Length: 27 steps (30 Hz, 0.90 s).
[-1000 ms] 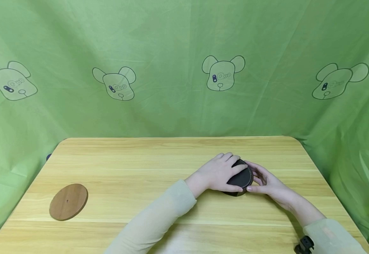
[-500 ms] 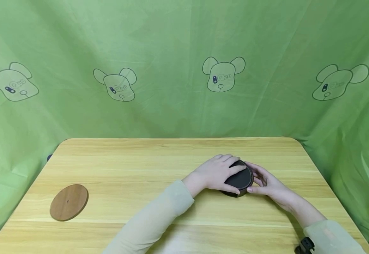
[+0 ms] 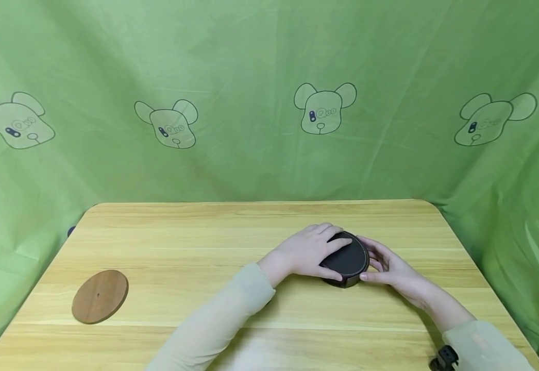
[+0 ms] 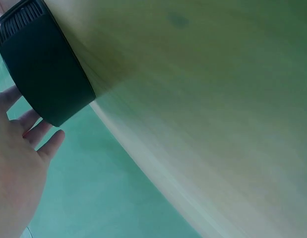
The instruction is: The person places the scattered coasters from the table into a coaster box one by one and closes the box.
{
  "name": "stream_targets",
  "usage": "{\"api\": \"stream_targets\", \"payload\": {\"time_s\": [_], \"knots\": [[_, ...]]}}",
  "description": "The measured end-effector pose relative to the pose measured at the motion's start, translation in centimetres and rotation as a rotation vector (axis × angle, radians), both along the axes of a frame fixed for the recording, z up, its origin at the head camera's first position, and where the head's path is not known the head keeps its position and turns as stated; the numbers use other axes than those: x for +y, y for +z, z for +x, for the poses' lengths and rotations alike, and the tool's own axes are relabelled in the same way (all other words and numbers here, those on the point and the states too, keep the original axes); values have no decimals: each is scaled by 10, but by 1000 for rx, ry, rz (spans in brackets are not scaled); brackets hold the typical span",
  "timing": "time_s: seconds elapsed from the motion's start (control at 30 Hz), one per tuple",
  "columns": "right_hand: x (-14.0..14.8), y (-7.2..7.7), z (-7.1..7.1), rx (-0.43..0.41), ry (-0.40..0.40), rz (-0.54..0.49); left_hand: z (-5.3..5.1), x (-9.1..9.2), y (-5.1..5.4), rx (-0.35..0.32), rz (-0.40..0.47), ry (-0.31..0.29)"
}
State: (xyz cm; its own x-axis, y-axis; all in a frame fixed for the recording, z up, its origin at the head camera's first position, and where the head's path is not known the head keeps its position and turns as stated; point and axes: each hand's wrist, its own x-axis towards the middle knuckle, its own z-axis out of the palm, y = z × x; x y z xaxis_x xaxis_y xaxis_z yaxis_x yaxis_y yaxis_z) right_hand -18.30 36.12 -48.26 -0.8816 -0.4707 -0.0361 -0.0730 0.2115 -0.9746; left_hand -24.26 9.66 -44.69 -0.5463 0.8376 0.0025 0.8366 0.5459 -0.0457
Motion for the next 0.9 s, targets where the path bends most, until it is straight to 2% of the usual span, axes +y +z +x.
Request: {"api": "stream_targets", "payload": {"time_s": [0.33,0.9], "knots": [[1,-2,0,9,-17,7,-4,-20,0,16,23,8],[2,-3,0,10,-12,-17,-8,-73,2,-1,32,27]]}}
